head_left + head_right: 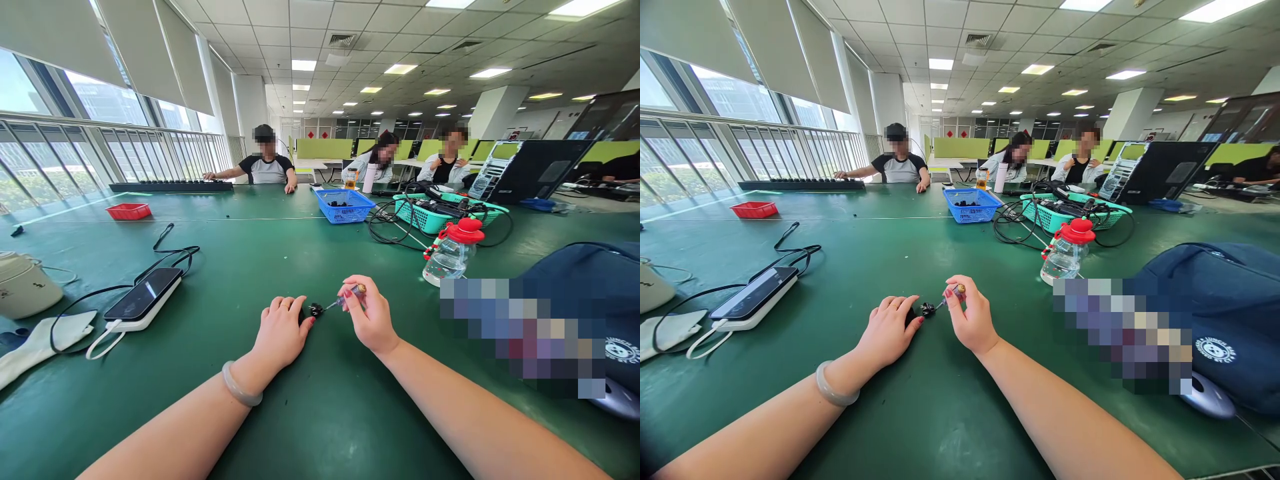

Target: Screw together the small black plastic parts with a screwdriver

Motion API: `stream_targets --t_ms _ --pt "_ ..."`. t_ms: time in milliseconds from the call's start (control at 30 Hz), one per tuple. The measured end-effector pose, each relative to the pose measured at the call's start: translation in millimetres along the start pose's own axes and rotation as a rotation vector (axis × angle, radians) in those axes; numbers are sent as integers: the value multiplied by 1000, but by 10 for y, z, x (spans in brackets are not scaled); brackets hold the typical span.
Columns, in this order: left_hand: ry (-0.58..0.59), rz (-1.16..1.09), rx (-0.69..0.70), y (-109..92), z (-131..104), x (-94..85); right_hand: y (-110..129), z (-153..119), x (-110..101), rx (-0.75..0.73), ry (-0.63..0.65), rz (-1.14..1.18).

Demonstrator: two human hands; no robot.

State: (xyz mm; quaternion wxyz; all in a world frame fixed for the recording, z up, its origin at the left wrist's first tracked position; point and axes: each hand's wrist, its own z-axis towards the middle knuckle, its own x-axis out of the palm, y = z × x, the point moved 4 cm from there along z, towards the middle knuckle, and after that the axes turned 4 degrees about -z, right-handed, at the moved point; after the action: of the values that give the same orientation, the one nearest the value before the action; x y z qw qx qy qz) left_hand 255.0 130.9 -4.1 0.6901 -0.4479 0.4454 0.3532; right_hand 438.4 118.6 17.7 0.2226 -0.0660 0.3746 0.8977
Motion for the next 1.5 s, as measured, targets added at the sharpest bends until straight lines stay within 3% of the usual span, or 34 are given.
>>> stream_targets --t_ms 200,467,633,1067,1200,1400,1500 --pt "13 -39 50 14 2 51 63 -31 30 -79 77 25" --pt "39 -114 94 22 15 100 10 -13 -32 -39 -78 -33" --pt "101 -171 111 -23 2 85 4 -13 20 -49 14 8" --pt "34 -112 111 19 13 84 77 -58 45 -115 149 163" --pt "18 -144 131 -9 4 54 87 -47 19 -65 86 247" --pt "47 -158 113 -19 1 44 -24 21 -62 111 -159 396" --pt "48 -159 117 -18 2 45 -79 33 -41 165 -141 349"
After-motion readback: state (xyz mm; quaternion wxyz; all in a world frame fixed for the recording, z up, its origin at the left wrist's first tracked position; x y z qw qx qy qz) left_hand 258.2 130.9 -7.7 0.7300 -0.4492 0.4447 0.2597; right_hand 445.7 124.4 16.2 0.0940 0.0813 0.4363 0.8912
